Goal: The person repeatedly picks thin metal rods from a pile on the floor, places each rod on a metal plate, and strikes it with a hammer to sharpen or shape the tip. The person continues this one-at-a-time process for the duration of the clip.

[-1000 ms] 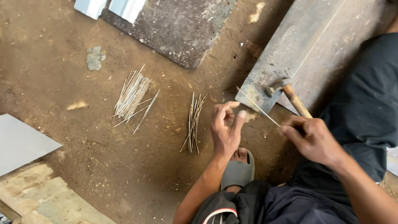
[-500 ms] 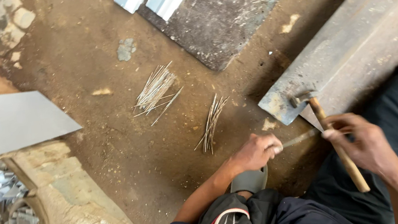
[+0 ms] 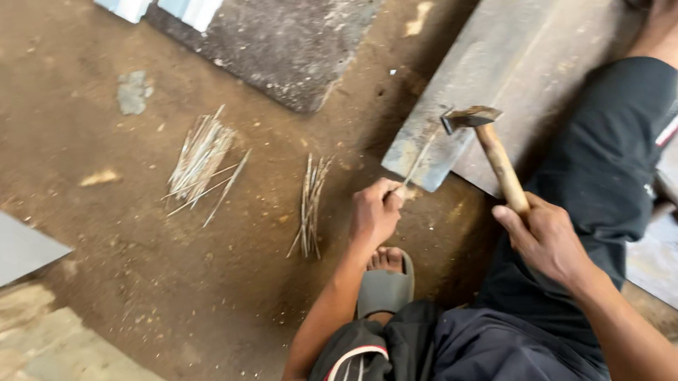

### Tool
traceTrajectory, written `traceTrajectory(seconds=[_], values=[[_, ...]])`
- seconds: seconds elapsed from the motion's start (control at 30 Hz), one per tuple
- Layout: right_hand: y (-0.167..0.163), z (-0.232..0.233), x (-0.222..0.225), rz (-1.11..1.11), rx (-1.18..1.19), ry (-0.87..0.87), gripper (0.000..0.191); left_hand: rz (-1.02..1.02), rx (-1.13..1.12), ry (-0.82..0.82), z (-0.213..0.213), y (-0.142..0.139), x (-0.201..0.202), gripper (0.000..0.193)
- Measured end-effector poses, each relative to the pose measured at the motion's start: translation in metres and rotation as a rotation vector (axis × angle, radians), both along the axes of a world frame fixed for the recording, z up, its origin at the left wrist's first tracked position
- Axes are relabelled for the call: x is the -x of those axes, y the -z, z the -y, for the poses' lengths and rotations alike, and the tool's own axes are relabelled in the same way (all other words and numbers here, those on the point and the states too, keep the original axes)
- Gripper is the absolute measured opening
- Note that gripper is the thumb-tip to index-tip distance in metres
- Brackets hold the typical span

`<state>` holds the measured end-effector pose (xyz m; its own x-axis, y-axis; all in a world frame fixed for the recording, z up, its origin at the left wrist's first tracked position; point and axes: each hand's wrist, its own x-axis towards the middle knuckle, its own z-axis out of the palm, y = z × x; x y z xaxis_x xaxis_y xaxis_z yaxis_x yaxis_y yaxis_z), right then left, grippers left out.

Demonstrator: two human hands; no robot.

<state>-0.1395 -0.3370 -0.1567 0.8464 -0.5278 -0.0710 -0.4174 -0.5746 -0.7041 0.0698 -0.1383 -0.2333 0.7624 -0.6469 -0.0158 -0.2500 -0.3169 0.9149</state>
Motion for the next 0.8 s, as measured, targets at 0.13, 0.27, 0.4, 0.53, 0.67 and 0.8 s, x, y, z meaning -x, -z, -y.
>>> traceTrajectory(seconds=[0.13,0.27,0.4,0.53,0.67,0.8], values=[[-0.020,0.000,-0.016,-0.152,0.018,0.111,0.043,0.245,-0.007,-0.049,0.004,-0.002,0.004,0.010],[-0.034,-0.013,-0.011,-0.027,-0.044,0.110,0.036,0.345,-0.090,0.004,0.007,-0.006,0.005,0.011],[-0.027,-0.006,-0.023,-0.014,0.165,-0.042,0.036,0.251,0.018,0.006,0.006,-0.009,0.002,0.010],[-0.022,-0.004,-0.020,0.013,0.075,0.075,0.032,0.126,0.004,-0.004,0.005,-0.007,0.000,0.009],[-0.022,-0.007,-0.015,0.053,0.201,-0.072,0.034,0.077,0.046,-0.010,0.006,0.000,-0.002,0.007],[-0.019,-0.007,-0.021,-0.029,0.249,-0.125,0.039,0.166,0.049,0.037,0.005,0.007,-0.005,0.005]])
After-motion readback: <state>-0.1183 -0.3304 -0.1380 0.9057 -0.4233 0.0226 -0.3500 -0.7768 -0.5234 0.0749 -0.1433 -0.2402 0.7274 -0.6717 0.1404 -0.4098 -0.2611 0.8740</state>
